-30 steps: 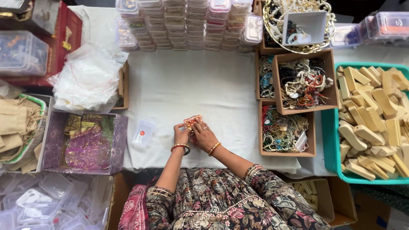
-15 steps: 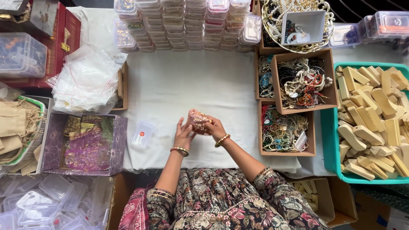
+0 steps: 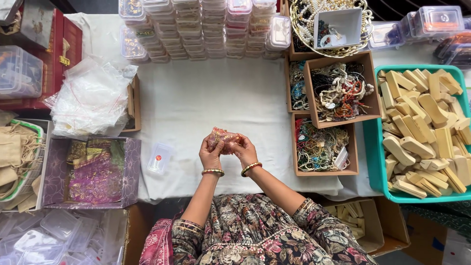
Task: The person packs various jewelry items, including necklaces and bracelets, into small plastic containers and cloth bags. They place the wrapped items into clear plastic boxes and stack them on the table. The person also handles wooden blocks and other accessories during the process.
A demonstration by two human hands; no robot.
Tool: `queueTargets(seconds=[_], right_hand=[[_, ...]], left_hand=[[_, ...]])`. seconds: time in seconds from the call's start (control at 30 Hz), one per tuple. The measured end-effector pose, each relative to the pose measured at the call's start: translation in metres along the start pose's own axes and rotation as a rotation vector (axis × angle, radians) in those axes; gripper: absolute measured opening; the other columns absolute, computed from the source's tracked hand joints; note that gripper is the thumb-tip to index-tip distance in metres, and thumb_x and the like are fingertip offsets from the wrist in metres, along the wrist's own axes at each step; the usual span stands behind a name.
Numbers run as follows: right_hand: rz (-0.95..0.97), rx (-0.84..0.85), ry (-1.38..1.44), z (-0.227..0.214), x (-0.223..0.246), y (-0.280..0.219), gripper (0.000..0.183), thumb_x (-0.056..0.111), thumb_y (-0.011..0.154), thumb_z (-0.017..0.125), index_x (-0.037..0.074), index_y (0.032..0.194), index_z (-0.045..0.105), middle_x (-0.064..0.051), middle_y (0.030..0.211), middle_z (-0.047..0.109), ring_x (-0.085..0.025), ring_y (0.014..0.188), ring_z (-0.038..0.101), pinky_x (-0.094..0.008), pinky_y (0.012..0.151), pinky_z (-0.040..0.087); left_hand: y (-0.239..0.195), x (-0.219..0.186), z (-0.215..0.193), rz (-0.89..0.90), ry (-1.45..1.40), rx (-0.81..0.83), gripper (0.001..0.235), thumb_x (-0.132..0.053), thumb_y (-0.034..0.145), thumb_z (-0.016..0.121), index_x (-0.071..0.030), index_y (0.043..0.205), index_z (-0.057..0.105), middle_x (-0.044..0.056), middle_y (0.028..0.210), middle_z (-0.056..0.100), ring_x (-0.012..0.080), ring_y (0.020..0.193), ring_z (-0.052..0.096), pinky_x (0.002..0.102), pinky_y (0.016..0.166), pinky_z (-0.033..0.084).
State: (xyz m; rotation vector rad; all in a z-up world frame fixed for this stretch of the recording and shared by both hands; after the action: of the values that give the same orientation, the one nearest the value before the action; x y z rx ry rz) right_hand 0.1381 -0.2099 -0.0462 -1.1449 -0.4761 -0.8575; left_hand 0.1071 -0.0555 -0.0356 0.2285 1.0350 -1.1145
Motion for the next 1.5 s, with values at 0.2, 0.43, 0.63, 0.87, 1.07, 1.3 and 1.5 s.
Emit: queueTargets(seconds=[0.2, 0.43, 0.63, 0.87, 1.07, 1.3, 1.5], right_hand=[[-0.156, 0.076, 0.043, 0.006, 0.032, -0.011, 0.057, -0.004, 0.082, 0.079, 0.000, 0.134, 0.055, -0.010, 0.123, 0.068, -0.018, 0.110, 0.067, -0.034, 0.095, 0.058], [-0.131, 0.316, 0.134, 0.017, 0.057, -0.026, 0.057, -0.008, 0.079, 0.079, 0.002, 0.131, 0.058, -0.009, 0.120, 0.067, -0.018, 0.109, 0.067, -0.034, 0.097, 0.059], [-0.127, 0.346, 0.054, 0.026, 0.065, -0.037, 0.054, 0.002, 0.075, 0.085, 0.010, 0.123, 0.060, -0.003, 0.114, 0.068, -0.013, 0.105, 0.068, -0.031, 0.089, 0.059], [-0.198, 0.314, -0.052, 0.016, 0.057, -0.034, 0.040, 0.003, 0.077, 0.088, 0.006, 0.109, 0.063, -0.001, 0.097, 0.070, -0.011, 0.089, 0.067, -0.029, 0.077, 0.058], [-0.240, 0.369, -0.015, 0.020, 0.066, -0.043, 0.039, 0.001, 0.079, 0.088, 0.007, 0.109, 0.063, -0.002, 0.102, 0.070, -0.011, 0.094, 0.067, -0.029, 0.082, 0.058], [-0.388, 0.389, 0.045, 0.033, 0.092, -0.060, 0.051, 0.002, 0.078, 0.085, 0.010, 0.121, 0.059, -0.001, 0.118, 0.061, -0.012, 0.110, 0.064, -0.030, 0.095, 0.058], [-0.703, 0.245, -0.623, 0.021, 0.098, -0.049, 0.045, 0.008, 0.089, 0.089, 0.004, 0.128, 0.069, -0.010, 0.124, 0.065, -0.021, 0.112, 0.067, -0.035, 0.099, 0.058]], left_hand=[[-0.013, -0.017, 0.027, -0.068, -0.028, 0.105, 0.053, -0.001, 0.082, 0.080, -0.010, 0.131, 0.064, 0.005, 0.122, 0.070, 0.0170, 0.107, 0.068, 0.033, 0.090, 0.060], [-0.023, -0.031, 0.036, -0.161, -0.054, 0.186, 0.047, -0.006, 0.085, 0.080, -0.009, 0.129, 0.063, 0.004, 0.121, 0.069, 0.0183, 0.108, 0.069, 0.037, 0.091, 0.062], [-0.031, -0.033, 0.043, -0.251, -0.117, 0.248, 0.050, -0.010, 0.084, 0.081, -0.009, 0.130, 0.061, 0.006, 0.119, 0.069, 0.0219, 0.106, 0.070, 0.042, 0.088, 0.062], [-0.042, -0.042, 0.056, -0.247, -0.071, 0.335, 0.049, -0.007, 0.087, 0.077, -0.005, 0.132, 0.059, 0.009, 0.121, 0.069, 0.0243, 0.105, 0.071, 0.046, 0.087, 0.064], [-0.048, -0.052, 0.065, -0.272, -0.045, 0.401, 0.053, -0.008, 0.087, 0.077, -0.002, 0.136, 0.058, 0.011, 0.126, 0.069, 0.0249, 0.108, 0.071, 0.045, 0.089, 0.064], [-0.044, -0.052, 0.068, -0.321, 0.034, 0.437, 0.063, -0.002, 0.082, 0.079, -0.005, 0.140, 0.056, 0.011, 0.121, 0.070, 0.0239, 0.105, 0.072, 0.043, 0.092, 0.064], [-0.034, -0.028, 0.048, -0.369, 0.151, 0.373, 0.049, 0.002, 0.083, 0.078, 0.002, 0.129, 0.061, 0.018, 0.115, 0.072, 0.0311, 0.099, 0.073, 0.047, 0.087, 0.066]])
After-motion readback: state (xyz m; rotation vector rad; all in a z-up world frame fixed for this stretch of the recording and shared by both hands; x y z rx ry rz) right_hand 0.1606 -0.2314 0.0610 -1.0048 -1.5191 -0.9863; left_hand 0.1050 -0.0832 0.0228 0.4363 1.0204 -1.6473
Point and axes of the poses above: each hand's wrist, its own y-axis towards the middle knuckle, its own z-axis out of the palm, x = y × z, the point moved 8 cm from there along y, towards the middle knuckle
